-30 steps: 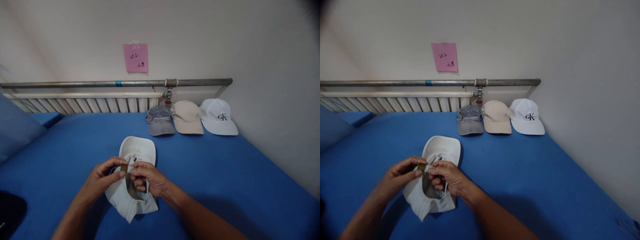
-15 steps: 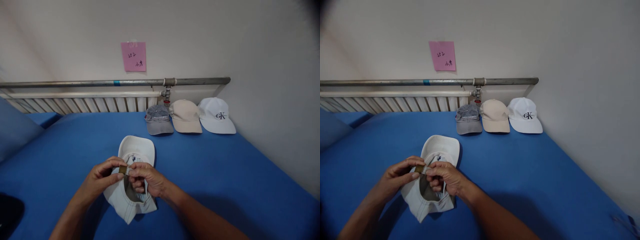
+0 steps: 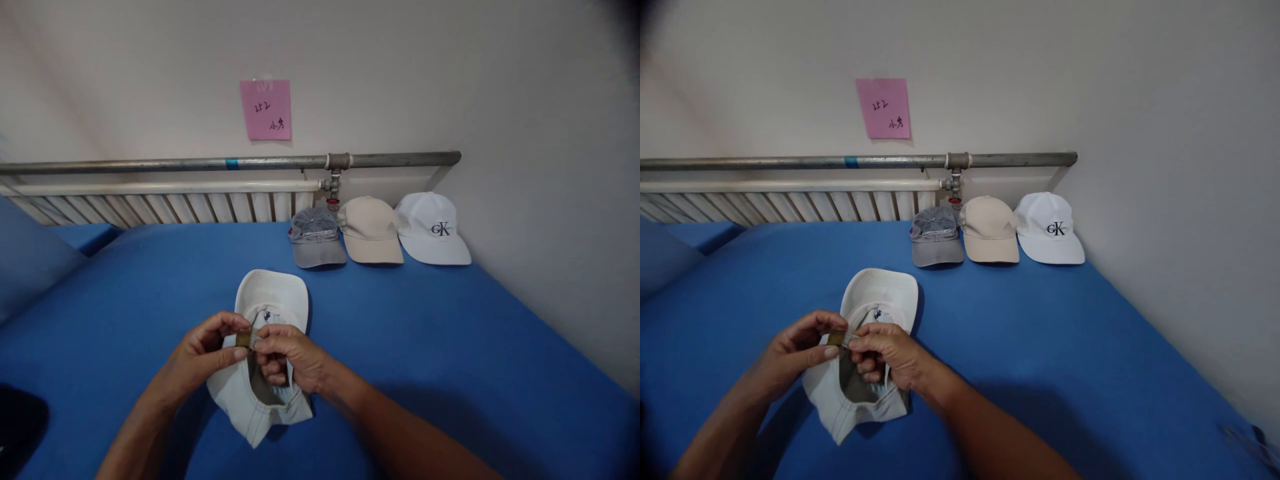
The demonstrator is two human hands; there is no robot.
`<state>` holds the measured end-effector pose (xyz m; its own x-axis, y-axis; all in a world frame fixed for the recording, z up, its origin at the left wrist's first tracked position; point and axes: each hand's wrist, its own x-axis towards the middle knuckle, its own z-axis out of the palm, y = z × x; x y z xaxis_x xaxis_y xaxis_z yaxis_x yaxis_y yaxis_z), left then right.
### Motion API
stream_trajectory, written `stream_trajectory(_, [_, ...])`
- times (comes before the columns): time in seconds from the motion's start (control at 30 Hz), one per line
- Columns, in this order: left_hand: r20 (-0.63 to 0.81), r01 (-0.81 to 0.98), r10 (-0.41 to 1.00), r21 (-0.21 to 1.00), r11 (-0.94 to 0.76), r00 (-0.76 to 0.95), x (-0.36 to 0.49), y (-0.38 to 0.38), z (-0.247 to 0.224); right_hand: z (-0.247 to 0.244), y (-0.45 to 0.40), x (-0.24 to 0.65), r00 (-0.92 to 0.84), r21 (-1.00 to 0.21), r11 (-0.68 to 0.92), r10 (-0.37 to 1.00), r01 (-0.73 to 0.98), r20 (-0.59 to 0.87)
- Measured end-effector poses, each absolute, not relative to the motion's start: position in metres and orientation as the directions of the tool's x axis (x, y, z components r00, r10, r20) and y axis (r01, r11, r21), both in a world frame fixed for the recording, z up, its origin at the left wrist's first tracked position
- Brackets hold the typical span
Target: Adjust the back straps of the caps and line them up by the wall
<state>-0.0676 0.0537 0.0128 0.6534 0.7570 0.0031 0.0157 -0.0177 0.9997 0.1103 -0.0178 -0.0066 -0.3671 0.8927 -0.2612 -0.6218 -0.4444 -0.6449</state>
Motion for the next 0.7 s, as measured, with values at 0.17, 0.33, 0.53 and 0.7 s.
stream_trajectory(0.17, [-0.002,0.025,0.734,0.999,-0.02,0.679,-0.0689,0.0557,0.0145,-0.0063,-0.0184,0.1087,-0.35,-0.671,-0.433,0.898,-0.602,-0.266])
stream_trajectory(0.33, [0.041,0.051,0.688,0.992,-0.113,0.725,-0.0701,0.0557,0.0177,-0.0065,-0.0195,0.111,-0.381,-0.659,-0.455,0.886,-0.599,-0.265])
stream_trajectory(0.53, [0.06,0.071,0.662,0.983,-0.168,0.747,-0.0703,0.0548,0.0201,-0.0036,-0.0207,0.1118,-0.35,-0.684,-0.431,0.898,-0.588,-0.265])
stream_trajectory(0.7, [0.06,0.075,0.642,0.98,-0.182,0.764,-0.0691,0.0543,0.0211,-0.0027,-0.021,0.1106,-0.361,-0.678,-0.446,0.891,-0.585,-0.275])
